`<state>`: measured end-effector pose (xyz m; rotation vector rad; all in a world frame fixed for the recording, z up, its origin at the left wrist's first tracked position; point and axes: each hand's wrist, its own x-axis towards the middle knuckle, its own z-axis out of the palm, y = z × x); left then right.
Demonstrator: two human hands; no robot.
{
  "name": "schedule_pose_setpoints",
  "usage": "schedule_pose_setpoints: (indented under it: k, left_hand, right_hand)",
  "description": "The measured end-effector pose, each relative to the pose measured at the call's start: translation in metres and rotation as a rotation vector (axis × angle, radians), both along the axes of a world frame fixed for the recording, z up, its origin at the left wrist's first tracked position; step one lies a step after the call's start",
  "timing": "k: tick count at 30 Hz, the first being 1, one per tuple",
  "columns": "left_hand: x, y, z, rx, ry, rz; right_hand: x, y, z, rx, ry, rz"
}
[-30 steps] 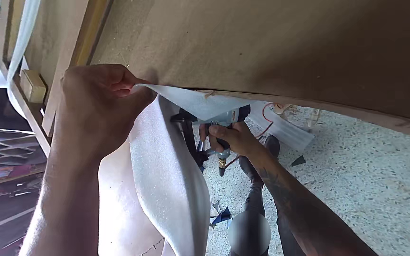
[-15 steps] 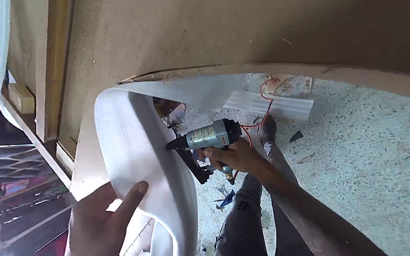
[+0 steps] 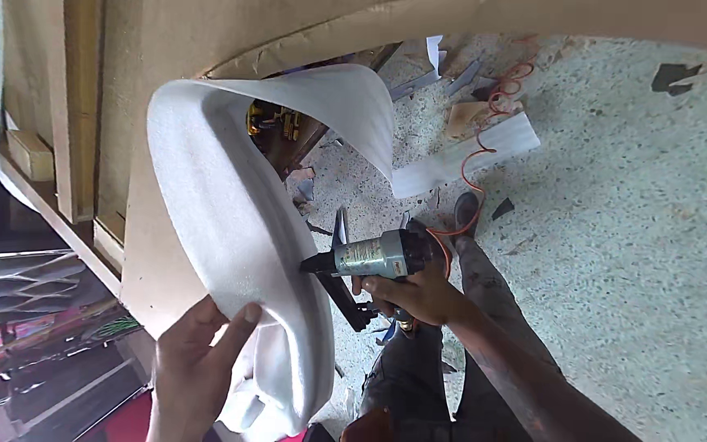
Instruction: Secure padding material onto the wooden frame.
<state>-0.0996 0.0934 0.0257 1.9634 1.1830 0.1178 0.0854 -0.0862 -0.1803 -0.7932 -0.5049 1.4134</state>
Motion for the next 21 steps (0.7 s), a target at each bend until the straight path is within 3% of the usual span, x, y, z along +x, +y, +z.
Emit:
schedule_pose_setpoints:
  k: [12,18,21]
  left_hand:
    - [-0.029,-0.014,-0.018,0.077,-0.158,-0.046]
    - [-0.06,0.066,-0.075,0.511,-0.294,-0.402]
    - [-0.05,0.084,-0.081,0.534,-0.176,-0.522]
  right_hand:
    - [-0.082,-0.071,0.009,-0.061,0.074,-0.031]
    - [-0.134,-0.1,0.011,-0.078,0.082,-0.126]
    - [-0.154,-0.118,0.015,-0.115,0.056,-0.148]
